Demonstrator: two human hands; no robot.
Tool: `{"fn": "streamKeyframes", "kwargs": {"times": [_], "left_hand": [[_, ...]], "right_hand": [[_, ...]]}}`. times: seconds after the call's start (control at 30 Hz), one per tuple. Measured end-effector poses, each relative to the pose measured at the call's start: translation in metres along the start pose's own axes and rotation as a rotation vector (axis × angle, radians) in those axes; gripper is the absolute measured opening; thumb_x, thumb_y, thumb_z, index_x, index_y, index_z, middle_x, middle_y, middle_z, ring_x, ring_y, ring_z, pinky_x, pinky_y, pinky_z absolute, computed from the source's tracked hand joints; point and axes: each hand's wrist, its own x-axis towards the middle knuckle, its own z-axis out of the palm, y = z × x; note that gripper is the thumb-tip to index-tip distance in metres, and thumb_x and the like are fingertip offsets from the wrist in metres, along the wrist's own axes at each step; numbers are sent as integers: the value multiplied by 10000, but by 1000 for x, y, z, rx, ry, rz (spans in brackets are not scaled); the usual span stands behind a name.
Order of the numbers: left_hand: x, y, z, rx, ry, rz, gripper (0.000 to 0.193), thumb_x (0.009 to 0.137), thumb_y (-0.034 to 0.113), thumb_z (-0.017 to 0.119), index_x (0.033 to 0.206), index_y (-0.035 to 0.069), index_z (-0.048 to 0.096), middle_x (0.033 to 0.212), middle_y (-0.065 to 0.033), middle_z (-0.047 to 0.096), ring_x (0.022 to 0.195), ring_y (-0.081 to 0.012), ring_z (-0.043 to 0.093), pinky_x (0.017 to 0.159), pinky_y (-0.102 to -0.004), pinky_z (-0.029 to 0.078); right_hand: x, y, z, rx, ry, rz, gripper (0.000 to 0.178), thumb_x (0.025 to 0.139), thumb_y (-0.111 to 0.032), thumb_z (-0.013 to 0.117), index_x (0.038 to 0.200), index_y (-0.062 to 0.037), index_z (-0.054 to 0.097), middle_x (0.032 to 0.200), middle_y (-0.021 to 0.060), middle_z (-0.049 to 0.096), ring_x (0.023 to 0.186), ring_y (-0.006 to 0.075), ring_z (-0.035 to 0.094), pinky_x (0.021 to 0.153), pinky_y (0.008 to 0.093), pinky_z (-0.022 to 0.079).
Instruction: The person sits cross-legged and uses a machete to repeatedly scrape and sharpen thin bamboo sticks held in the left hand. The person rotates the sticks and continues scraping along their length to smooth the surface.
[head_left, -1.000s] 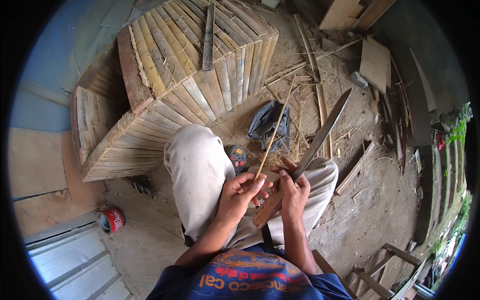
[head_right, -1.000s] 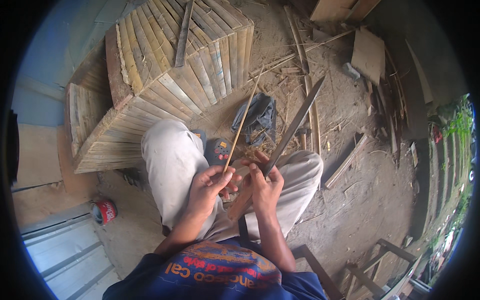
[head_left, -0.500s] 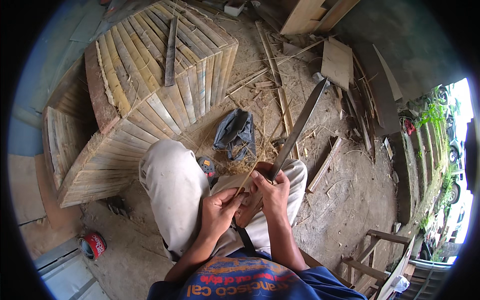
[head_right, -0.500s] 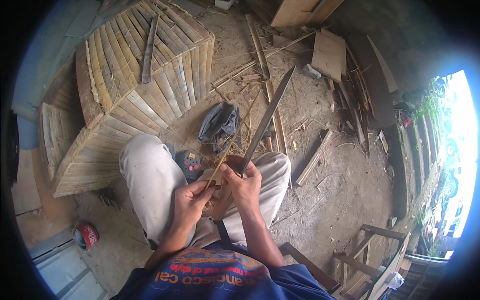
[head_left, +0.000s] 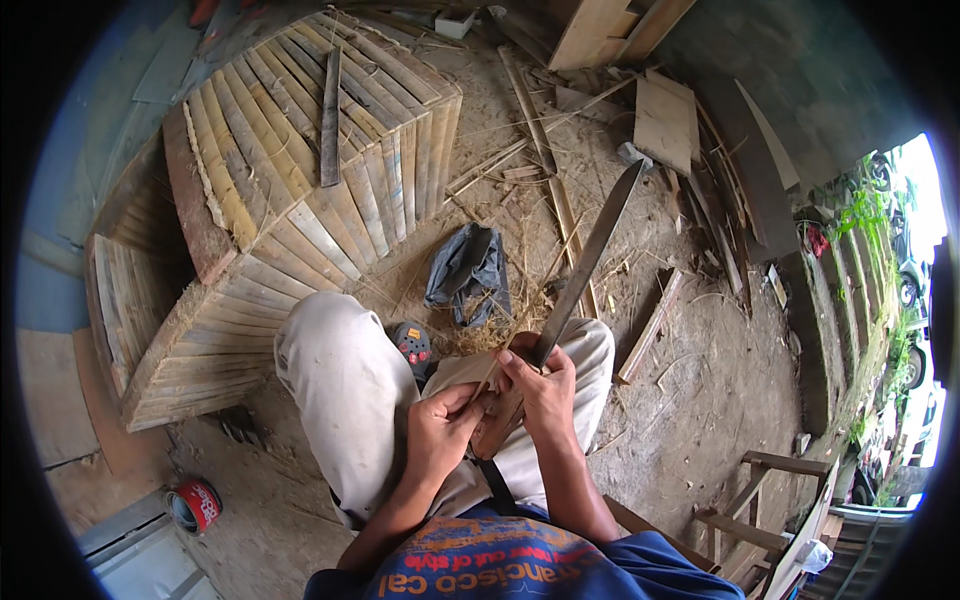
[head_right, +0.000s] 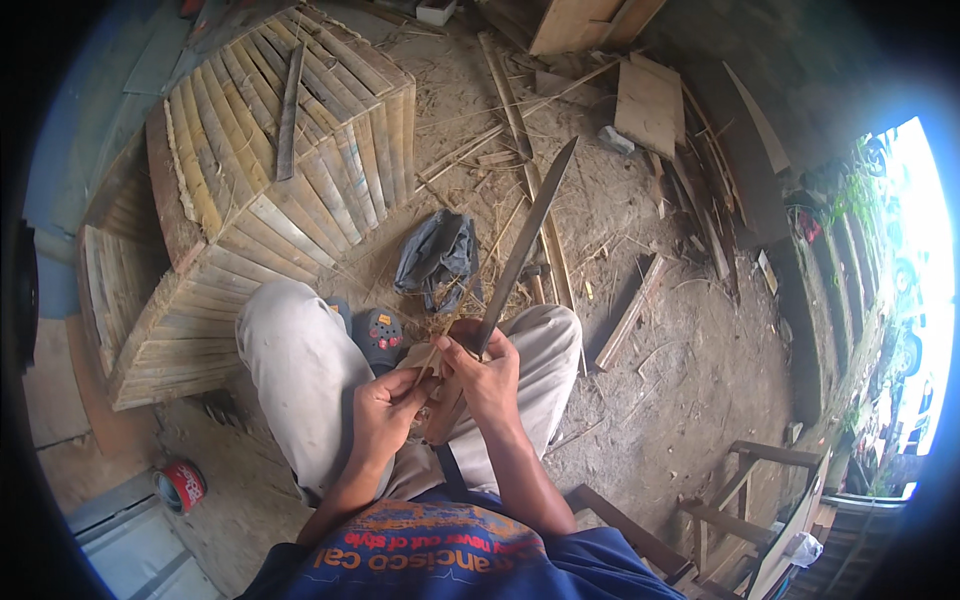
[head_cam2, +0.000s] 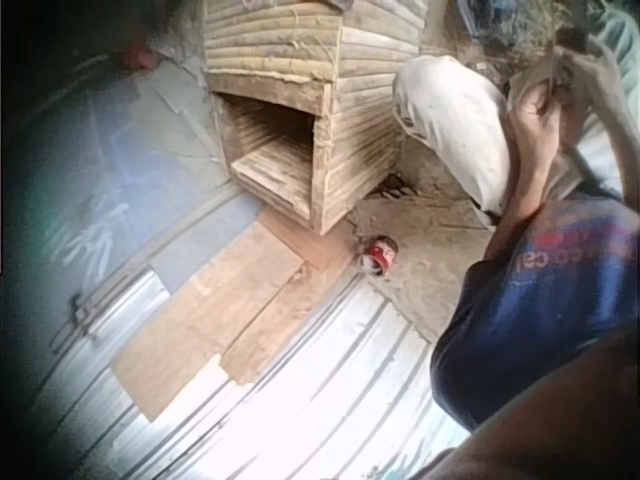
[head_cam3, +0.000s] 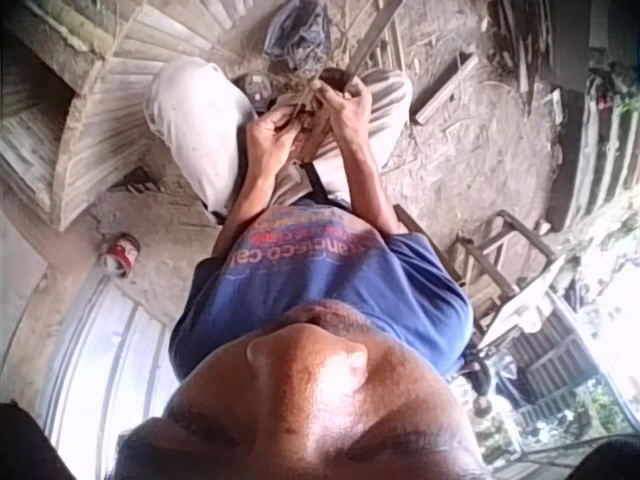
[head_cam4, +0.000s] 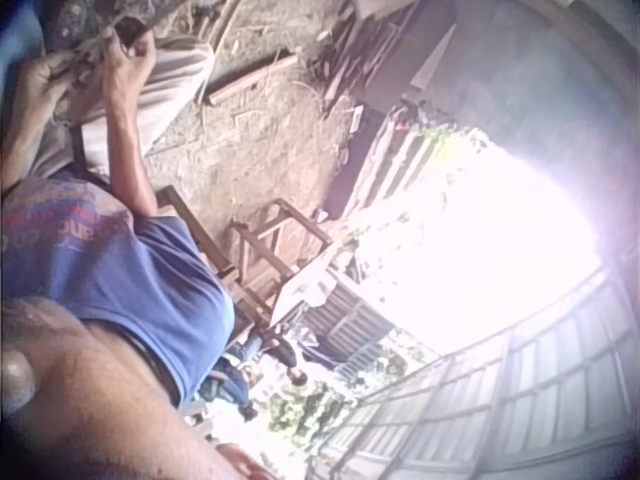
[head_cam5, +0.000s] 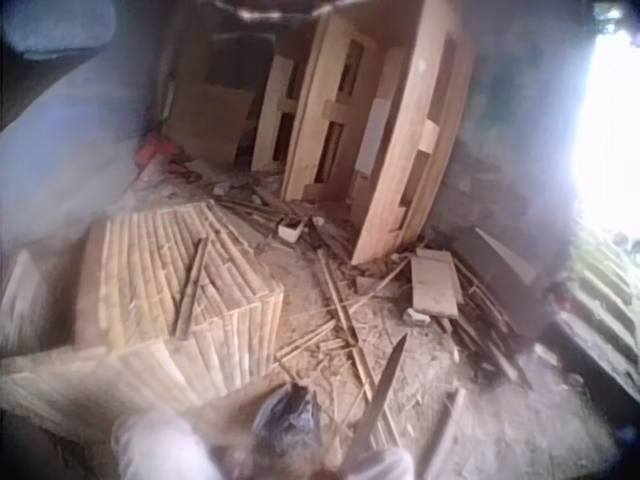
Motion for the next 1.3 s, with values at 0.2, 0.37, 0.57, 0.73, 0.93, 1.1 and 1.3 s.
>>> {"fn": "streamKeyframes", "kwargs": {"times": [0.2, 0.37, 0.57, 0.73, 0.93, 1.1, 1.3], "left_hand": [[-1, -4, 0, 49, -19, -7, 167, 949, -47, 639, 1099, -73, 708, 951, -90, 761, 805, -107, 711, 704, -242, 577], [0, -2, -2, 49, -90, 21, 193, 980, 59, 664, 1119, -73, 680, 955, -90, 755, 805, -110, 713, 713, -254, 580], [2, -2, 1, 117, -162, -155, 256, 1051, 237, 593, 1072, -9, 660, 839, -26, 684, 660, -71, 631, 608, -231, 517], [6, -19, 7, 104, -158, -78, 224, 1066, 227, 557, 1035, 23, 645, 768, 17, 600, 640, -29, 521, 582, -196, 427], [9, -27, 8, -53, -110, -265, 204, 1068, 218, 550, 1023, 33, 625, 743, 43, 514, 608, -18, 431, 529, -183, 353], [10, -24, 12, -129, -90, -308, 196, 1068, 214, 556, 1058, 25, 607, 756, 26, 538, 597, -16, 435, 503, -178, 352], [12, -30, 14, -145, -135, -149, 159, 1067, 123, 536, 1172, 8, 574, 951, -72, 687, 809, -87, 636, 690, -210, 482]], "right_hand": [[-1, 1, -5, 2, -22, -1, 162, 910, -40, 740, 1027, 29, 652, 885, 103, 711, 641, 128, 596, 581, 267, 477], [-1, 2, -12, -62, -14, 42, 159, 906, -47, 732, 1021, 28, 651, 862, 94, 703, 621, 126, 592, 572, 268, 475], [-2, 6, -24, -92, -22, 74, 153, 898, -76, 755, 995, 15, 679, 831, 58, 699, 619, 99, 581, 580, 248, 466], [-8, 16, -35, -134, -21, 135, 204, 939, -124, 730, 1075, 23, 689, 888, 63, 719, 617, 89, 573, 570, 245, 472], [-19, 31, -58, -72, 81, 154, 421, 1061, -318, 557, 1281, 34, 625, 946, 103, 723, 616, 104, 578, 546, 259, 489], [-28, 44, -78, -67, 176, 263, 434, 1058, -331, 559, 1259, 51, 604, 880, 116, 707, 517, 146, 561, 498, 273, 461], [-32, 49, -79, -75, 146, 324, 387, 1029, -268, 623, 1247, 50, 605, 849, 92, 692, 544, 130, 570, 509, 269, 468]]}}
